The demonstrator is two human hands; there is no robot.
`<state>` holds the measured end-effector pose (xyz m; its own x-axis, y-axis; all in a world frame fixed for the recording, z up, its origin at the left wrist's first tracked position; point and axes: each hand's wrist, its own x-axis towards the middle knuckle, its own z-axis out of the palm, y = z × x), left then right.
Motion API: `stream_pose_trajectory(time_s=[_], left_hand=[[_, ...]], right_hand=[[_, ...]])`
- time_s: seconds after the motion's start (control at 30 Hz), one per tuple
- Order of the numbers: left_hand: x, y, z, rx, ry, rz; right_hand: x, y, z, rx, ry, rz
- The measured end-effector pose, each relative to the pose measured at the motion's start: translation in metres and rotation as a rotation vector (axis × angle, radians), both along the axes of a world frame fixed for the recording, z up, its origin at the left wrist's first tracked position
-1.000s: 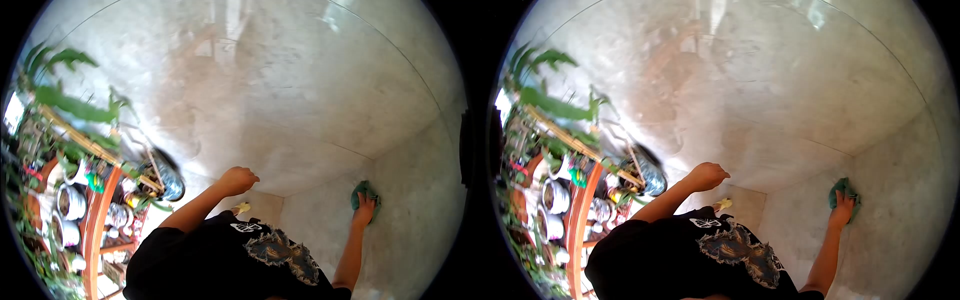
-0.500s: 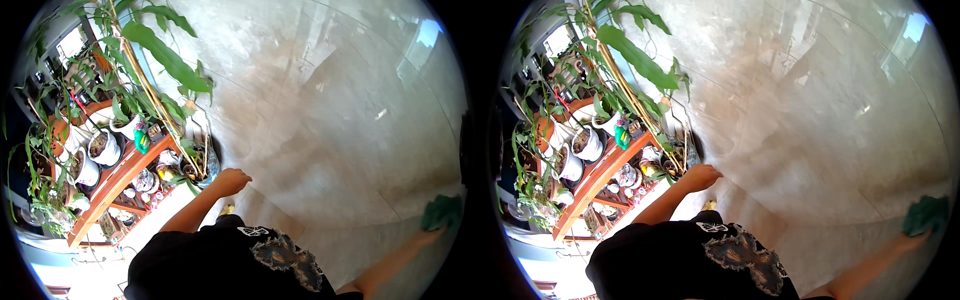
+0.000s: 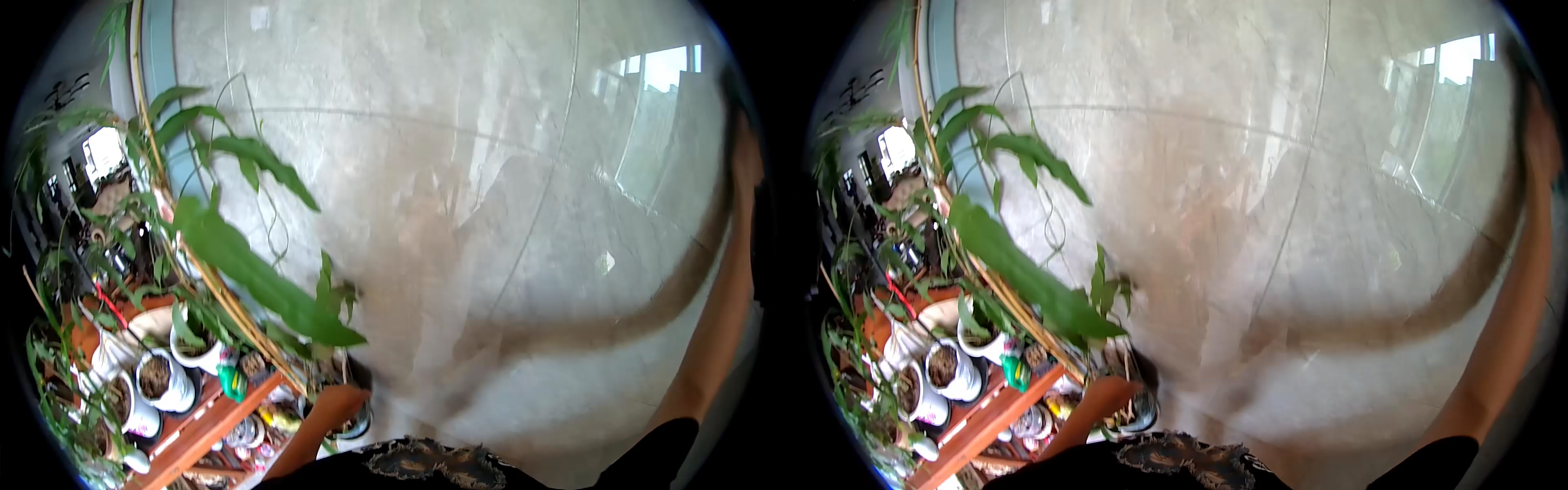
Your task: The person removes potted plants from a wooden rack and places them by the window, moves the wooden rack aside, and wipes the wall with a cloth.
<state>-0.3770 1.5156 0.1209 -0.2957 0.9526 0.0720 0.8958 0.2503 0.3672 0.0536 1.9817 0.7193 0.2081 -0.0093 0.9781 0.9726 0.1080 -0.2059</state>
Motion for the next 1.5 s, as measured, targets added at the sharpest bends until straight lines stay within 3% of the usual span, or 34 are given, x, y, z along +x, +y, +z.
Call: stream_pose_trajectory(time_s=[0.07,0.13,0.2,0.23,0.3,0.33,0.37,0.53,0.63,0.8,0.9,0.97,1.1,1.3,1.5], left_hand=[[-0.015,0.014,0.024,-0.166,0.048,-0.023],[-0.028,0.028,0.013,0.03,0.013,-0.063],[-0.037,0.053,0.016,0.167,0.003,-0.124],[-0.032,0.065,0.029,0.302,-0.091,-0.145],[-0.026,0.095,0.053,0.436,-0.186,-0.236],[-0.021,0.114,0.065,0.623,-0.156,-0.278],[-0.012,0.127,0.078,0.811,-0.146,-0.315],[0.028,0.18,0.133,1.032,-0.101,-0.341],[0.041,0.195,0.146,1.078,-0.039,-0.3],[0.061,0.215,0.145,1.206,0.064,-0.2],[0.073,0.233,0.144,1.234,0.14,-0.119],[0.091,0.247,0.167,1.306,0.259,-0.029],[0.091,0.273,0.209,1.403,0.411,0.121],[0.073,0.288,0.292,1.504,0.462,0.255],[0.04,0.3,0.298,1.5,0.489,0.326]], right_hand=[[-0.092,-0.025,0.018,0.163,-0.045,0.005],[-0.182,-0.06,0.03,0.289,-0.163,0.027],[-0.283,-0.149,0.017,0.267,-0.272,0.321],[-0.314,-0.15,0.018,0.392,-0.384,0.361],[-0.362,-0.186,0.004,0.268,-0.588,0.502],[-0.404,-0.163,0.006,0.286,-0.671,0.783],[-0.427,-0.178,-0.007,0.36,-0.716,0.599],[-0.512,-0.188,-0.073,0.203,-1.278,0.637],[-0.507,-0.162,-0.07,0.223,-1.22,0.767],[-0.351,-0.142,0.038,0.253,-0.864,0.642],[-0.221,-0.099,0.095,0.404,-0.638,0.523],[-0.121,-0.108,0.096,0.295,-0.502,0.464],[0.022,-0.047,0.116,0.355,-0.271,0.334],[0.164,0.0,0.103,0.332,-0.063,0.233],[0.288,0.057,0.095,0.352,0.001,0.169]])
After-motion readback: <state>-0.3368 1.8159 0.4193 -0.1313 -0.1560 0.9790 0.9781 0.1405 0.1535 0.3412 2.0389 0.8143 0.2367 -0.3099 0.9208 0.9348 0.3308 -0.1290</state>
